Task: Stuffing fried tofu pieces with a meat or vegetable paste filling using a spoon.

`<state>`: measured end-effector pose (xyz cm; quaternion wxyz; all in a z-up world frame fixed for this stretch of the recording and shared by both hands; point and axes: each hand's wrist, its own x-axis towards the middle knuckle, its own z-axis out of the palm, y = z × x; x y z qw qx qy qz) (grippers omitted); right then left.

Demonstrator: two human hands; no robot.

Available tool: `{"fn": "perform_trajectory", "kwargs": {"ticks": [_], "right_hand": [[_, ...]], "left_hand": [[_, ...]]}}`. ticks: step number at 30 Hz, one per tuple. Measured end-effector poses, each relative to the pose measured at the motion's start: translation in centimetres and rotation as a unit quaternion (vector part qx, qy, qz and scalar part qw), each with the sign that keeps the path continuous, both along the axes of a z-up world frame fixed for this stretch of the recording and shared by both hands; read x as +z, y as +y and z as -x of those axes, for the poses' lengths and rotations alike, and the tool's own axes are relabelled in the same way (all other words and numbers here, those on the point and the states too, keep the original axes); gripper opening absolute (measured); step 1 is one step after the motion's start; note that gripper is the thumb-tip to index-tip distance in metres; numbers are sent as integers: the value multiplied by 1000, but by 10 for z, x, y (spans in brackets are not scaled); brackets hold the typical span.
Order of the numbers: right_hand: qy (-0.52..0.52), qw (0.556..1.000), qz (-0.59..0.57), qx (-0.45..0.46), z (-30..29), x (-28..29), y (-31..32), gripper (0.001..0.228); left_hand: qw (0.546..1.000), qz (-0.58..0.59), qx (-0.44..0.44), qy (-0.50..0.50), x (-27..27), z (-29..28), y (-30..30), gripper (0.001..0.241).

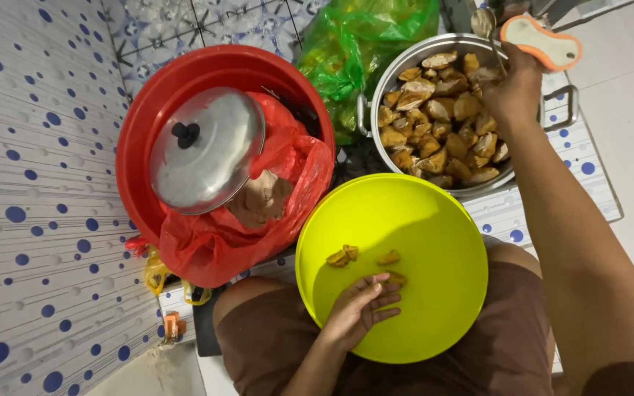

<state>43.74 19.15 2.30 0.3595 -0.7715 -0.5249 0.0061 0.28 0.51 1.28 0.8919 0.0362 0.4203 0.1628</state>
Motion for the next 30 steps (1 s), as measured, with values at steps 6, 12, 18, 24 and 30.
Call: {"fn": "perform_trajectory", "kwargs": {"ticks": [6,12,18,24,30], "right_hand": [[117,989,27,-84,-16,-42,30,64],[188,974,46,-117,37,28,-11,49],[214,976,-41,-20,38,-2,-139,26],[392,910,35,-130,101,41,-233,14],[481,862,33,-158,153,88,-279,18]], "left_hand": [[1000,-5,-19,-23,-4,-1,3,37],[998,-56,13,9,-12,1,4,36],[864,-371,-101,325,18,13,57,44],[578,-666,-290,371,-38,6,70,39],[383,-567,-613,395,-46,-24,55,30]]}}
